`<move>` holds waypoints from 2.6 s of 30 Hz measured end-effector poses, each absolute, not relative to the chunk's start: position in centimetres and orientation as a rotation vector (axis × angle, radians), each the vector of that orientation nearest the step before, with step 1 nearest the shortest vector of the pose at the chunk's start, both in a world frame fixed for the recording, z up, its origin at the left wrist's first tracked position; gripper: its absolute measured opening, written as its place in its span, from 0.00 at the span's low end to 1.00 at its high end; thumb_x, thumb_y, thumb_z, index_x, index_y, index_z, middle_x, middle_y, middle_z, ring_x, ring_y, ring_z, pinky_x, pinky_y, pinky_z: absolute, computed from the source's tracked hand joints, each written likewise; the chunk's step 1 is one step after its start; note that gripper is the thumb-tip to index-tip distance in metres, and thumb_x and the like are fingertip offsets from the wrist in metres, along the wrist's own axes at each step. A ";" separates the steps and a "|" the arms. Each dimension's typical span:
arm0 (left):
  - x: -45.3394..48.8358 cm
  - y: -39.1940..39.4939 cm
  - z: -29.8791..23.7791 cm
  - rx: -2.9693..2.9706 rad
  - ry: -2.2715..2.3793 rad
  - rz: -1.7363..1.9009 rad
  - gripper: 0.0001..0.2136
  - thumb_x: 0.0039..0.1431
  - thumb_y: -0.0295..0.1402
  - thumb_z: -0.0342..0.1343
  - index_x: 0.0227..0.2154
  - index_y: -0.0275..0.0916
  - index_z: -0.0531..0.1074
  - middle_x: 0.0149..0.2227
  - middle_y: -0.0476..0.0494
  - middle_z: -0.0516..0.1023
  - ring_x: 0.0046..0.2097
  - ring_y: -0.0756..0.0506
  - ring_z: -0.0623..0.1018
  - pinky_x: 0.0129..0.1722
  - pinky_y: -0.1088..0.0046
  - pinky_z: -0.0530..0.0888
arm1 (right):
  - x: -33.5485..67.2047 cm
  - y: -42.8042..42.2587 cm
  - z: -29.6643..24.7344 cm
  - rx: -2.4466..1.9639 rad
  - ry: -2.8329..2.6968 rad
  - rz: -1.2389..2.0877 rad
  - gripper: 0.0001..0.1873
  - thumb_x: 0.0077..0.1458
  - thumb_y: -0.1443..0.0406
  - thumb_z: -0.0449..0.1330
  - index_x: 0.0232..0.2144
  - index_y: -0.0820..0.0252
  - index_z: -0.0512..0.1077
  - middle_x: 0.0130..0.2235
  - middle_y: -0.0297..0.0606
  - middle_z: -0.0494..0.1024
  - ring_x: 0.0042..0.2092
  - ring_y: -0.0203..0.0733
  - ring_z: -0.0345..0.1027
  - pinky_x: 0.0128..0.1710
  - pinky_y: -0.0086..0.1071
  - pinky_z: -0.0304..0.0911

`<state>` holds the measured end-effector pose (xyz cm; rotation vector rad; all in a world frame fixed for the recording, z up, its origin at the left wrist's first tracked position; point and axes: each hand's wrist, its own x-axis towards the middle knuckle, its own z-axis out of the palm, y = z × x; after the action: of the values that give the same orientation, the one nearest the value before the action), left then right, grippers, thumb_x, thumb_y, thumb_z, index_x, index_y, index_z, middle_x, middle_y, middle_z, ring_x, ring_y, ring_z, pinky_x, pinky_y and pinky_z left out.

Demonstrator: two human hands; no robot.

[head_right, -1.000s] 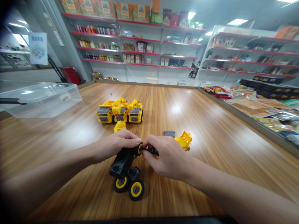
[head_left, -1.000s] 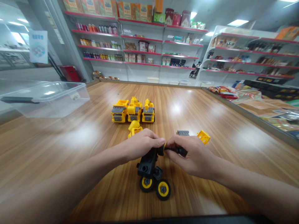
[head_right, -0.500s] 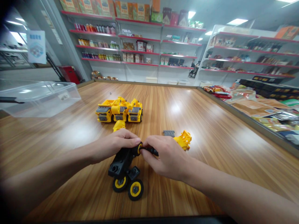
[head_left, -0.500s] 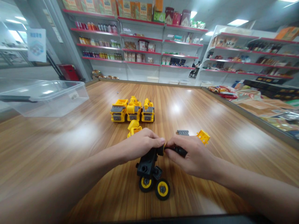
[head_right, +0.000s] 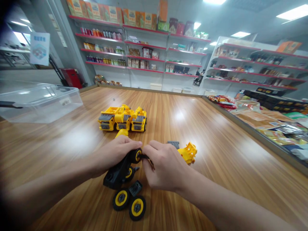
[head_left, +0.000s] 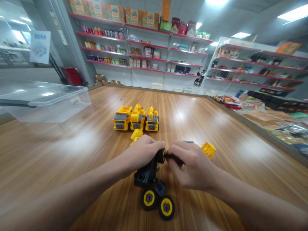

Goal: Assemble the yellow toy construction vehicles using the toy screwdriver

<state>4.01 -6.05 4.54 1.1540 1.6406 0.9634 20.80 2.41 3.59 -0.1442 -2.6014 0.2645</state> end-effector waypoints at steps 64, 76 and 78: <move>4.9 -6.9 4.7 1.912 1.921 0.962 0.21 0.63 0.38 0.45 0.14 0.37 0.59 0.16 0.53 0.57 0.20 0.53 0.59 0.22 0.72 0.51 | 21.4 0.4 3.5 -0.438 -2.536 0.882 0.15 0.59 0.67 0.53 0.20 0.62 0.65 0.19 0.27 0.57 0.21 0.29 0.51 0.21 0.28 0.46; 4.3 -7.3 4.9 1.631 1.649 1.320 0.17 0.65 0.35 0.43 0.29 0.35 0.75 0.25 0.49 0.74 0.29 0.49 0.72 0.29 0.76 0.66 | 21.4 0.8 3.4 -0.528 -2.346 1.264 0.18 0.61 0.63 0.52 0.19 0.60 0.61 0.20 0.28 0.60 0.23 0.30 0.52 0.21 0.27 0.47; 4.3 -7.5 5.0 1.631 1.654 1.325 0.17 0.64 0.35 0.43 0.29 0.35 0.75 0.25 0.48 0.74 0.29 0.49 0.72 0.29 0.75 0.66 | 21.5 0.8 3.4 -0.520 -2.291 1.390 0.18 0.61 0.62 0.53 0.20 0.60 0.61 0.20 0.28 0.59 0.22 0.30 0.51 0.21 0.26 0.46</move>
<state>4.33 -7.45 4.97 1.6308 1.6539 1.3249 21.48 0.82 3.37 -0.5199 -2.2911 1.3904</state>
